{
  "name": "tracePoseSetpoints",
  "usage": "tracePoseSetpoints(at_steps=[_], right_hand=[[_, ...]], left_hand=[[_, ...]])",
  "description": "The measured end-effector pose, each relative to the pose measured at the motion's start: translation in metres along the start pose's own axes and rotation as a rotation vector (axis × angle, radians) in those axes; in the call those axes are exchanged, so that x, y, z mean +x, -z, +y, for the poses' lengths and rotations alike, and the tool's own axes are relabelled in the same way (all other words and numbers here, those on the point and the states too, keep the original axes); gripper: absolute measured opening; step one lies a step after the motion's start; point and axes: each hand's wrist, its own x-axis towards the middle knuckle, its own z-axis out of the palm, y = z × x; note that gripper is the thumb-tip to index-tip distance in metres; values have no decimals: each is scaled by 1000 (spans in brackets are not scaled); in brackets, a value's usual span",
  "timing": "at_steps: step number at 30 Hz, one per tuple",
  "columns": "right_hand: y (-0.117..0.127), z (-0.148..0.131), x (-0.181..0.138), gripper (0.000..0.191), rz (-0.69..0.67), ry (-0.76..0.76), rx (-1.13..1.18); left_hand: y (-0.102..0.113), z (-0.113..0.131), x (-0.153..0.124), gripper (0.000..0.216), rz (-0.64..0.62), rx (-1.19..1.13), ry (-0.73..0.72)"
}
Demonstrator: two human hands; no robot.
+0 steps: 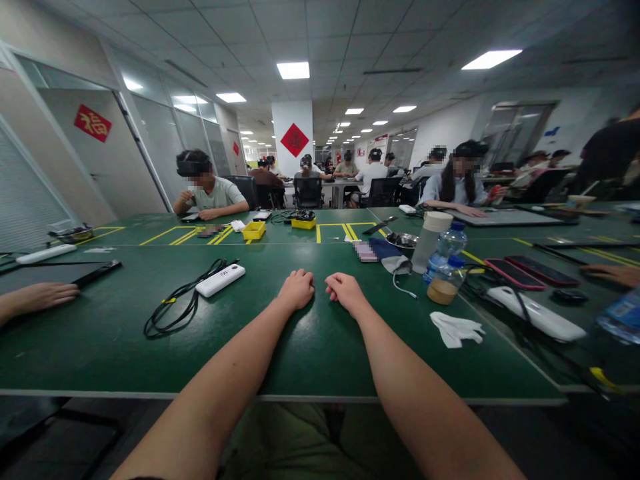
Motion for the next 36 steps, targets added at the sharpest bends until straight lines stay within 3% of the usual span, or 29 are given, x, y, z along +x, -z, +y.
tracePoseSetpoints(at_steps=[4, 9, 12, 16, 22, 24, 30, 36], right_hand=[[0, 1, 2, 18, -23, -15, -2], [-2, 6, 5, 17, -52, -11, -14], [-2, 7, 5, 17, -67, 1, -27], [0, 4, 3, 19, -81, 20, -54], [2, 1, 1, 20, -90, 14, -40], [2, 2, 1, 20, -89, 18, -32], [2, 5, 4, 22, -95, 24, -46], [1, 1, 1, 22, -97, 26, -72]], left_hand=[[26, -49, -26, 18, -23, 45, 4], [65, -122, -82, 21, -40, 40, 155], [84, -148, -113, 24, -71, -46, 223], [97, -156, -131, 46, 39, -328, 370], [93, -160, -124, 56, 301, -598, 616], [92, -161, -124, 56, 330, -515, 633], [90, -153, -129, 40, 91, 76, 345], [81, -162, -125, 36, 74, 194, 387]])
